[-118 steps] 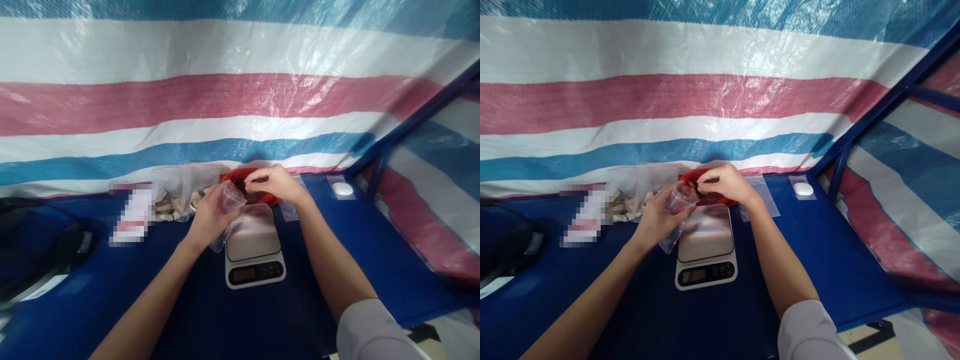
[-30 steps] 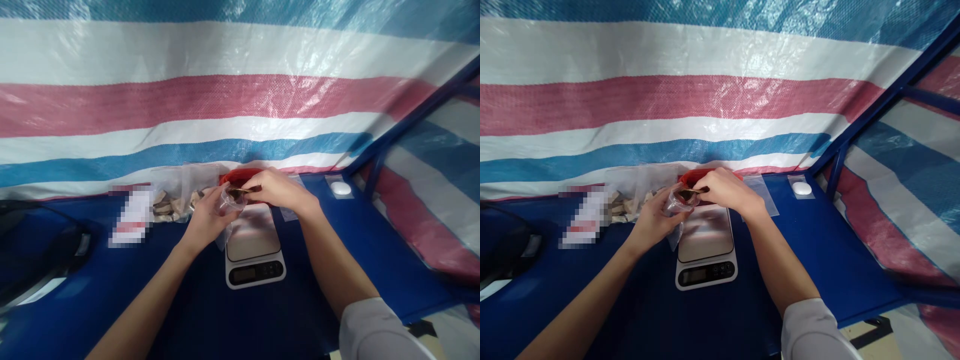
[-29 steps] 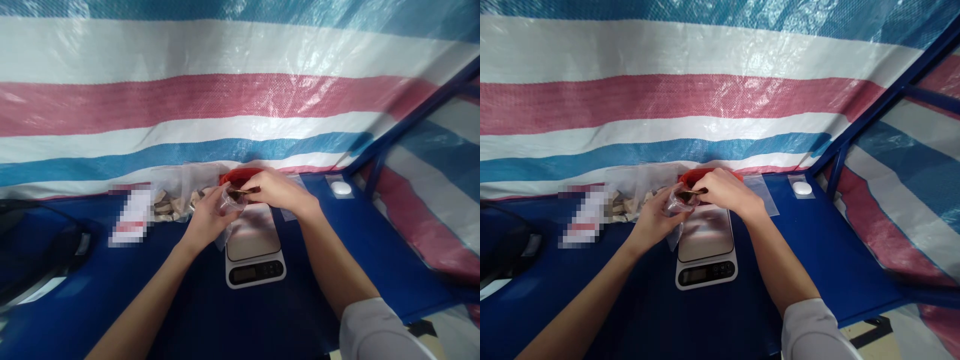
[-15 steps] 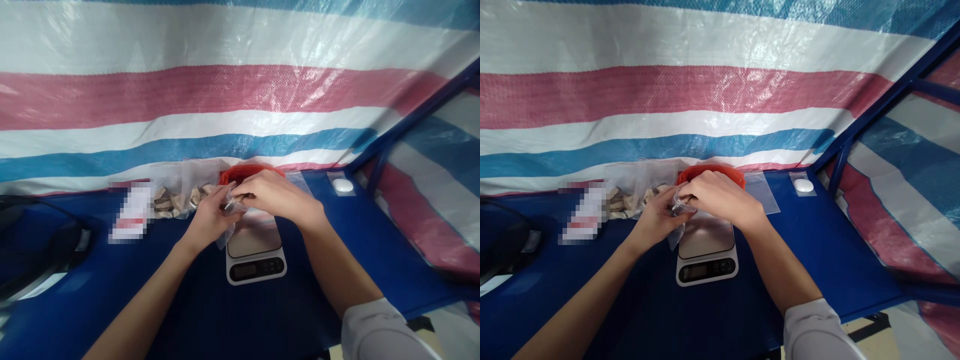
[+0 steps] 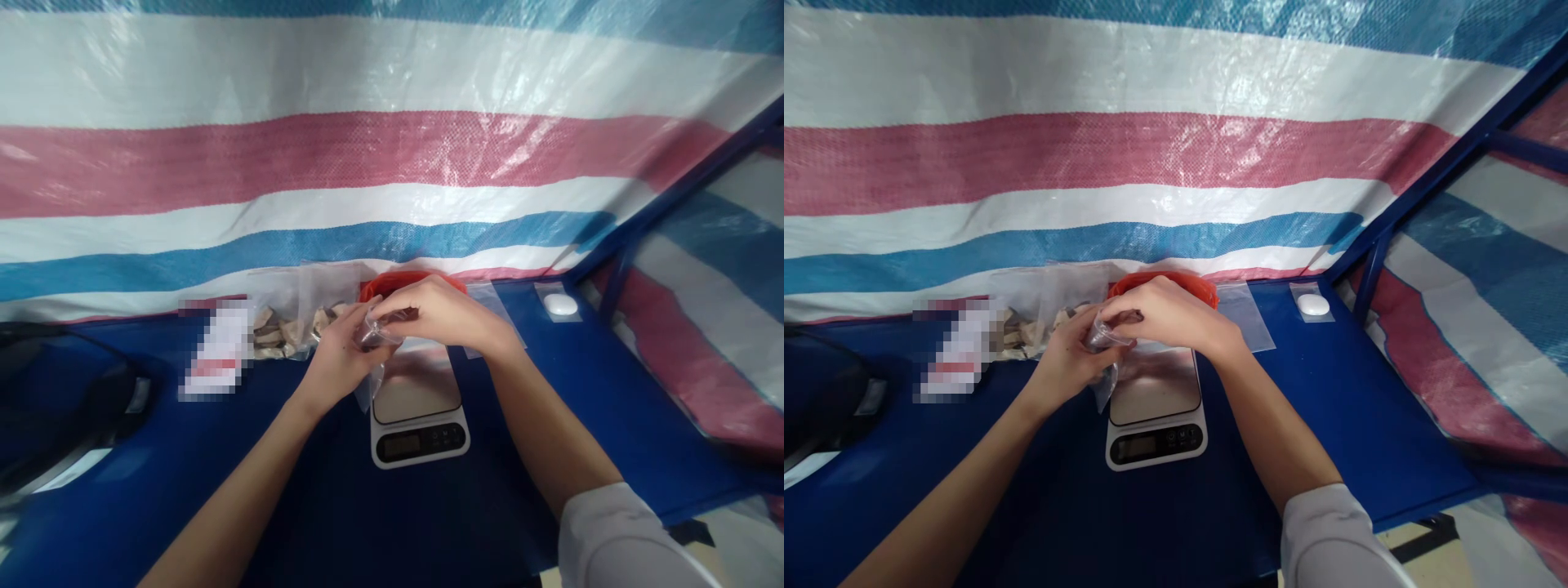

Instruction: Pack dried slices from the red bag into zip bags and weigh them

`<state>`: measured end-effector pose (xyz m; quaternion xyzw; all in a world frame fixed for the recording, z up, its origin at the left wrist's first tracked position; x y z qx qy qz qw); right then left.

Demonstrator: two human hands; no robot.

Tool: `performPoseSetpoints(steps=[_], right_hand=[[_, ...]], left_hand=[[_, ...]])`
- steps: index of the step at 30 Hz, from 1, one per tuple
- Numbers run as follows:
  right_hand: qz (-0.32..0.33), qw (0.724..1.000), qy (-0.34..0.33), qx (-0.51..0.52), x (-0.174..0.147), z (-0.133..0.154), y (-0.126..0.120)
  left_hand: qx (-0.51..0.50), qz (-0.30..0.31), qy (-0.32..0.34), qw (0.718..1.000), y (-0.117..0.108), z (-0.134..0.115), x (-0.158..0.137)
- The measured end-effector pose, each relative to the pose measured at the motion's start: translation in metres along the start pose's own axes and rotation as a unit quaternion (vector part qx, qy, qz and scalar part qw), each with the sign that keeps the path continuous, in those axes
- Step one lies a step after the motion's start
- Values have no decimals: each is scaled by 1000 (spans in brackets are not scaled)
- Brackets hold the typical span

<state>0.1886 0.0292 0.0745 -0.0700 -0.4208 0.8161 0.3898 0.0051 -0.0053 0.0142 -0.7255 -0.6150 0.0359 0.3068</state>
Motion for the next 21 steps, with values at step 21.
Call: performPoseSetpoints(steps=[21], right_hand=[[53, 960, 165, -221, 30, -44, 50]], left_hand=[[1, -50, -80, 996, -29, 10, 3]])
Point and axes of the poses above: each hand's wrist, its own x-axis towards the middle knuckle, its own y-axis out of the palm, z = x × y, the point moved 1 cm from there along x, towards the middle knuckle, and after that the axes turned 1 degree about z, right-handed, at the moved point
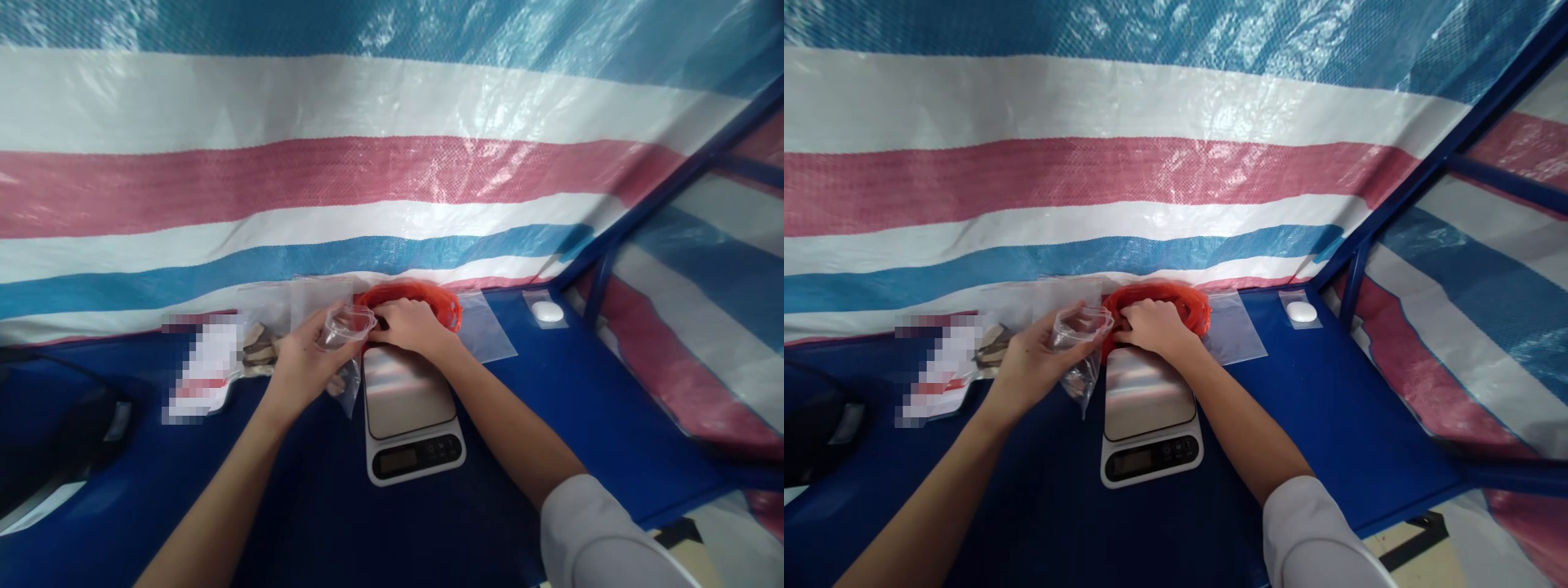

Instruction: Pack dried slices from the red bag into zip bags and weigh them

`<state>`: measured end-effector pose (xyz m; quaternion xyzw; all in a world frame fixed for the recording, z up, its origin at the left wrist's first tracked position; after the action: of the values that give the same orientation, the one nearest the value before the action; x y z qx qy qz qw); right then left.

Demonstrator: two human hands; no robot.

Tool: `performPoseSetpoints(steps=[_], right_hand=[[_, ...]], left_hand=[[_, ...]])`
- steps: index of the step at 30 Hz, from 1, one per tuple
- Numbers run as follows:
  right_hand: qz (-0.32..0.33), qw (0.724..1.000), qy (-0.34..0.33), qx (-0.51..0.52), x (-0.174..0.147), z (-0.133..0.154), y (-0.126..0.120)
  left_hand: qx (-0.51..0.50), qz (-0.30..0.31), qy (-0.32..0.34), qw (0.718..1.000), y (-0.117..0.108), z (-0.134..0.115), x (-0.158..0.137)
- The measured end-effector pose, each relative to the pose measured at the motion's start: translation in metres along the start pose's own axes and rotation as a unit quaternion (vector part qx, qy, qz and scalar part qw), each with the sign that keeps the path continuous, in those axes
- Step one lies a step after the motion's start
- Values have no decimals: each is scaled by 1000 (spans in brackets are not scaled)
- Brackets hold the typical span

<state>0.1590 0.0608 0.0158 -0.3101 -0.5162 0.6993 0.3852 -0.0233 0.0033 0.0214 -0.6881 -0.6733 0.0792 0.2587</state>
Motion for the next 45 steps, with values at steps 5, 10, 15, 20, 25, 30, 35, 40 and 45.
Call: performPoseSetpoints(steps=[5, 10, 15, 20, 25, 30, 35, 40, 45], right_hand=[[8, 1000, 5, -25, 0, 1, 2], [12, 999, 22, -37, -4, -6, 1], [18, 999, 10, -28, -7, -10, 3], [19, 999, 17, -20, -6, -9, 6], [10, 1000, 8, -24, -4, -8, 7], [7, 1000, 2, -12, -5, -13, 6], [-4, 1000, 14, 1, -6, -20, 7], [-43, 993, -21, 110, -10, -30, -4], [-44, 965, -57, 251, -26, -38, -31]], left_hand=[[-5, 0, 2, 1000, 1, 3, 0], [-4, -1, -1, 1000, 2, 2, 1], [12, 1, 8, 1000, 4, -2, 1], [6, -4, 12, 1000, 6, 0, 0], [8, -4, 6, 1000, 7, 1, -1], [5, -3, -1, 1000, 9, 0, -1], [8, 1, -8, 1000, 10, 3, -1], [12, 8, 3, 1000, 8, 2, -1], [20, 15, 16, 1000, 8, 2, 0]])
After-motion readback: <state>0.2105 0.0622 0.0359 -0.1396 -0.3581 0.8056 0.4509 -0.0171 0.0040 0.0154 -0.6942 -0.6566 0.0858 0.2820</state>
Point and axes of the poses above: each hand's wrist, its own x-axis towards the middle knuckle, its own y-axis out of the palm, z = x × y, the point moved 1 cm from there along x, towards the middle knuckle, and after that the axes turned 1 degree about z, right-handed, at the moved point
